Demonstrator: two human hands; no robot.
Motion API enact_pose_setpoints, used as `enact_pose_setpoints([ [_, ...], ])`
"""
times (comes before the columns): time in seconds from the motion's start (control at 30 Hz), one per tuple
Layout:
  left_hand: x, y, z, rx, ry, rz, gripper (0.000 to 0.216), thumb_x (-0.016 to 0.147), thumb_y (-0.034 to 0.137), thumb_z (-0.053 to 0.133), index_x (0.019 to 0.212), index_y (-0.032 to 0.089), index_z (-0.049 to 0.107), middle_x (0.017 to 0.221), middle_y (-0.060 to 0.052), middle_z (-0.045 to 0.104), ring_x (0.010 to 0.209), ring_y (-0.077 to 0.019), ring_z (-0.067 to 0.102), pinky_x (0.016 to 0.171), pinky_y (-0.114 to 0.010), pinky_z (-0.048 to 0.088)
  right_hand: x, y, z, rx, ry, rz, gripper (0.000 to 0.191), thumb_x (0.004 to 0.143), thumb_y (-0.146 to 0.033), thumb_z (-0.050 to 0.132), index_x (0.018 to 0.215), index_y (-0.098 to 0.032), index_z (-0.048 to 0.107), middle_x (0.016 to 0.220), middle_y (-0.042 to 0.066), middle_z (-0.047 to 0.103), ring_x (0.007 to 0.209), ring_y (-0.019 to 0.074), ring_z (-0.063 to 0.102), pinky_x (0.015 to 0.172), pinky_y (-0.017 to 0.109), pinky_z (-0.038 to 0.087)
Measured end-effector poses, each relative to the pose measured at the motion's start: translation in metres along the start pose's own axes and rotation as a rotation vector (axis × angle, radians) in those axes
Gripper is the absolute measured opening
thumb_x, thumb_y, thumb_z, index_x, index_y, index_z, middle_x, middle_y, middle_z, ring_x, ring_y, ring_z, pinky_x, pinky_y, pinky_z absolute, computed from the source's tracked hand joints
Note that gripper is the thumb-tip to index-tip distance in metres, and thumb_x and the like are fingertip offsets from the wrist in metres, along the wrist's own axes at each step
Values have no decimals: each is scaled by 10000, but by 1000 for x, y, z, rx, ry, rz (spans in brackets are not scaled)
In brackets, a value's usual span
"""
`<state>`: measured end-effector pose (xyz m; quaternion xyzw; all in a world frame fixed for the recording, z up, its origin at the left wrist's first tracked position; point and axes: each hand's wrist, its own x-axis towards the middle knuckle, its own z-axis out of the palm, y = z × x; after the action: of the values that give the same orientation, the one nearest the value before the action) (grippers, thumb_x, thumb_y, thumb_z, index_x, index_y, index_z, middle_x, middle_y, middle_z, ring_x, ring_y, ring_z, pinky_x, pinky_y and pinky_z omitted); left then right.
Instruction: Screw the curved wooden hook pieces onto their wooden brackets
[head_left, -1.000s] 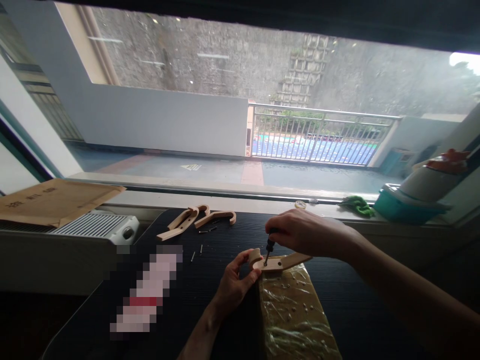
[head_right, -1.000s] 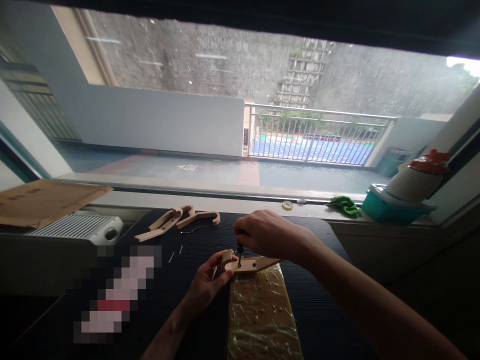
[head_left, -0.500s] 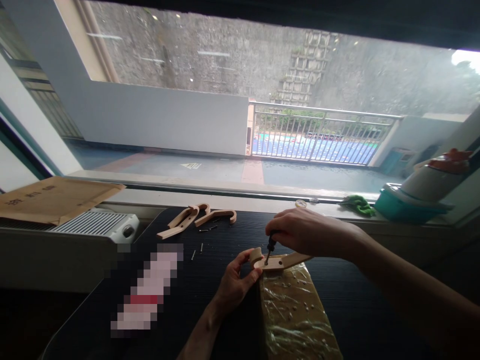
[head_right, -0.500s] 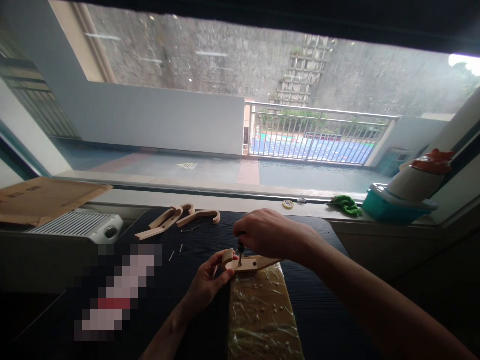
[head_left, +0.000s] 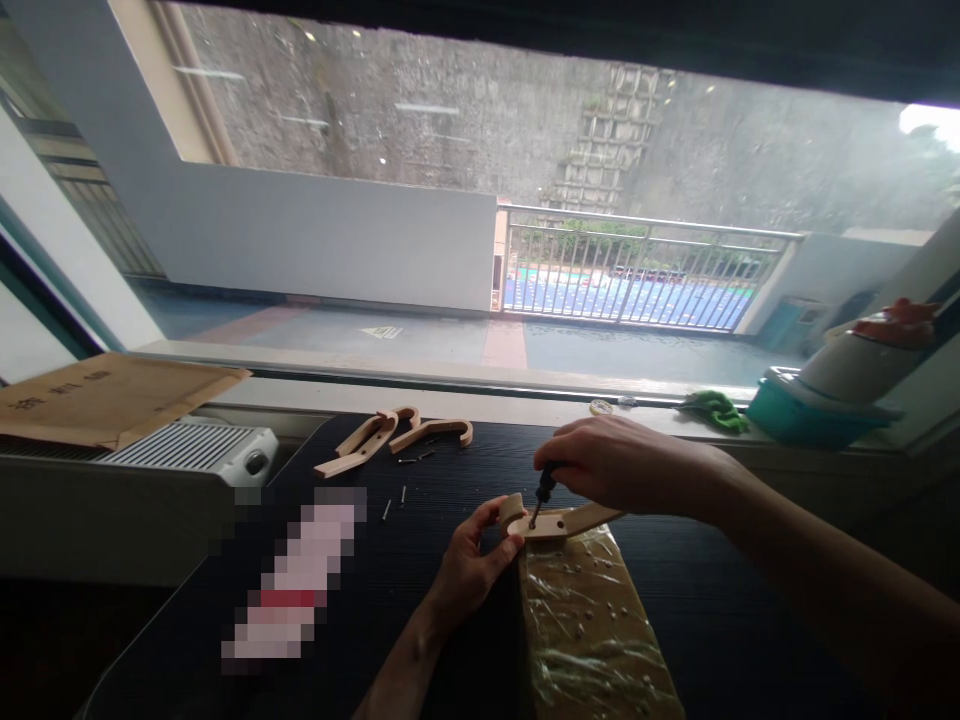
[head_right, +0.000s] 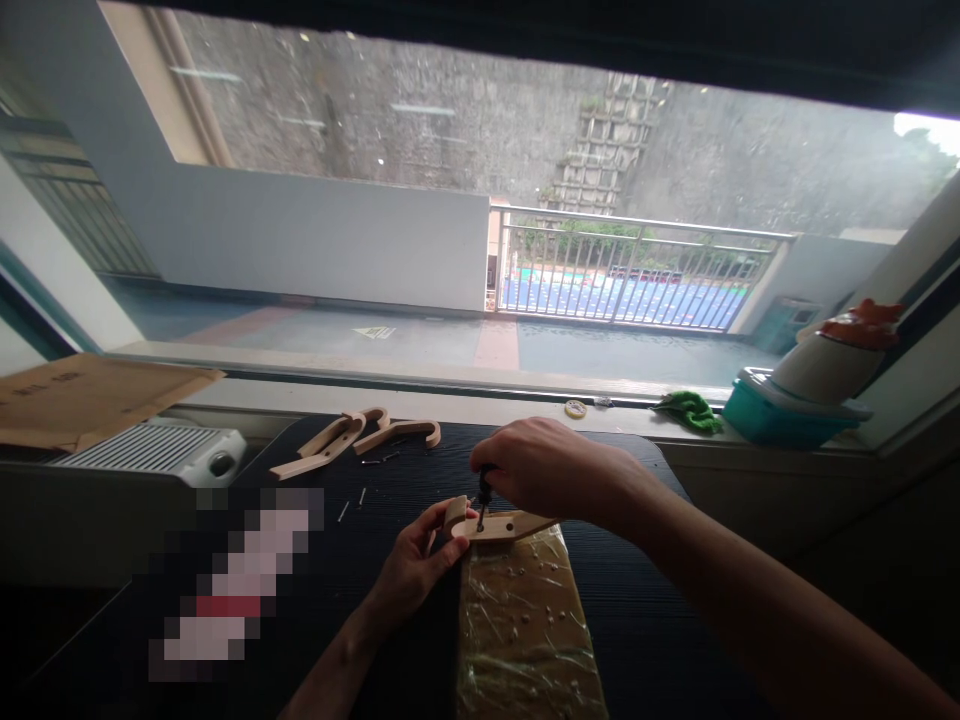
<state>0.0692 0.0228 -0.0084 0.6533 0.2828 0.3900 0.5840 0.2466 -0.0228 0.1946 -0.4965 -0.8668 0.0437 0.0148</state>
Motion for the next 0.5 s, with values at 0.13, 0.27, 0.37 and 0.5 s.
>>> enact_pose_setpoints([
  [0.13,0,3,1,-5,10,-13,371,762,305,642,1111,190,597,1084,-60,659,1055,-220,551,975,-328,390,1,0,3,5,5,22,225,869,-173,416,820,-180,635,760,34,656,687,137,544,607,270,337],
  [0.27,0,5,2,-24,19,-19,386,750,311,651,1111,184,599,1076,-65,663,1048,-224,556,961,-327,404,1,0,5,34,5,49,217,872,-181,416,832,-177,630,759,33,654,672,130,543,600,262,339],
  [0.37,0,6,2,-14,20,-13,378,752,310,649,1103,178,600,1073,-71,664,1043,-227,557,954,-333,409,2,-2,4,40,-6,64,214,875,-201,414,843,-177,625,745,28,646,654,122,530,598,256,337],
  [0.5,0,5,1,0,11,-7,368,764,302,636,1109,178,597,1077,-71,662,1044,-230,557,957,-342,405,3,-7,3,3,-9,78,229,881,-239,405,823,-178,618,716,22,628,628,116,506,593,253,327],
])
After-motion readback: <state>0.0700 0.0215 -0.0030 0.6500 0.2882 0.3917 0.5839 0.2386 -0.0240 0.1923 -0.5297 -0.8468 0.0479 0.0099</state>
